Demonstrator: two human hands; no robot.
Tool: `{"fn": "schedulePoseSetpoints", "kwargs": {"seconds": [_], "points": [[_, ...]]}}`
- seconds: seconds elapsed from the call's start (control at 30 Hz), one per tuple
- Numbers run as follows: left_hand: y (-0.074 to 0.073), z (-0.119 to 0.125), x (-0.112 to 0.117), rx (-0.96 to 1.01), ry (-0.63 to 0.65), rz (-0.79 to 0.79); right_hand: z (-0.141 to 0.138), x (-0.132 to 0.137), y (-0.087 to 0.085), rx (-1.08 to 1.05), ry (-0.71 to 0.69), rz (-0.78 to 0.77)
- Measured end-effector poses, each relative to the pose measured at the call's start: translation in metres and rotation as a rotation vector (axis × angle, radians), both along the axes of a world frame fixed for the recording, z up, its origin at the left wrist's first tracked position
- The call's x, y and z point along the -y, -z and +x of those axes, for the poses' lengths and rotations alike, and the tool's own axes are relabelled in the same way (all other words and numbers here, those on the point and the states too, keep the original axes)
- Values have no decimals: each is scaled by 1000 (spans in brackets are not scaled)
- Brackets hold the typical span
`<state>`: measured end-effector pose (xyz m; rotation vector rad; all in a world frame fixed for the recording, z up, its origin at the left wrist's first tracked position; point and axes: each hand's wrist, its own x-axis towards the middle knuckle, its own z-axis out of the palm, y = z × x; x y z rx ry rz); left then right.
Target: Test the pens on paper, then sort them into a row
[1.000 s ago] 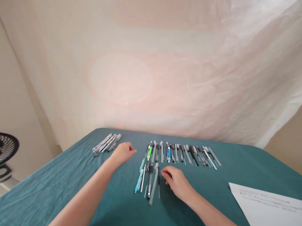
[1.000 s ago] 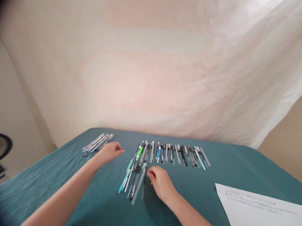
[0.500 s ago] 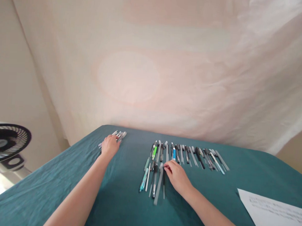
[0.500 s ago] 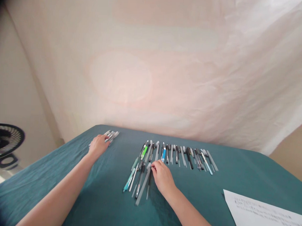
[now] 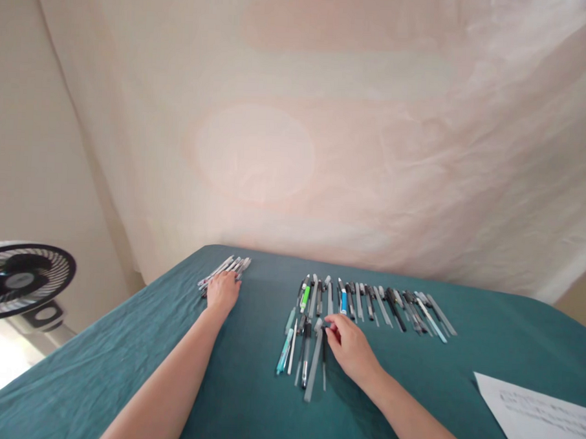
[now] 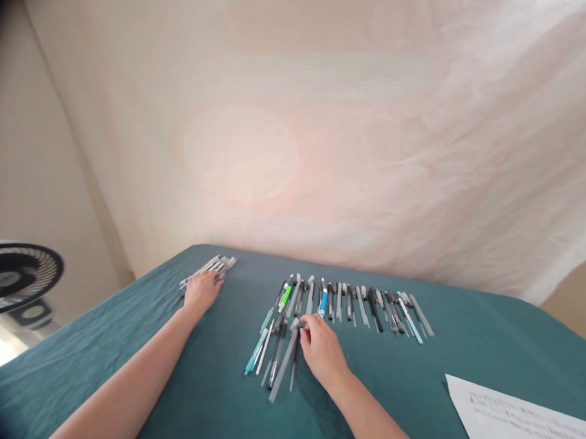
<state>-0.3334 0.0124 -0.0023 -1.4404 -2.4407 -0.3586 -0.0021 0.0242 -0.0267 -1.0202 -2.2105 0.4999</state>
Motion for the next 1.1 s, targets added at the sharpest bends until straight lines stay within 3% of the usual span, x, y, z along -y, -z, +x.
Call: {"fn": "schedulePoseSetpoints", "kwargs": {"seconds": [0.63, 0.73, 0.9, 1.1], "points": [[3, 5, -2, -55, -75, -28, 4, 0, 3, -200, 20, -67], [-2, 8, -3, 71, -44, -19, 4, -1, 2, -236, 38, -75], [-12, 14, -12, 496, 55, -1, 6, -4, 2, -292, 76, -84], [-20, 27, -16, 680, 152, 44, 8, -4, 1, -336, 80, -124]]}}
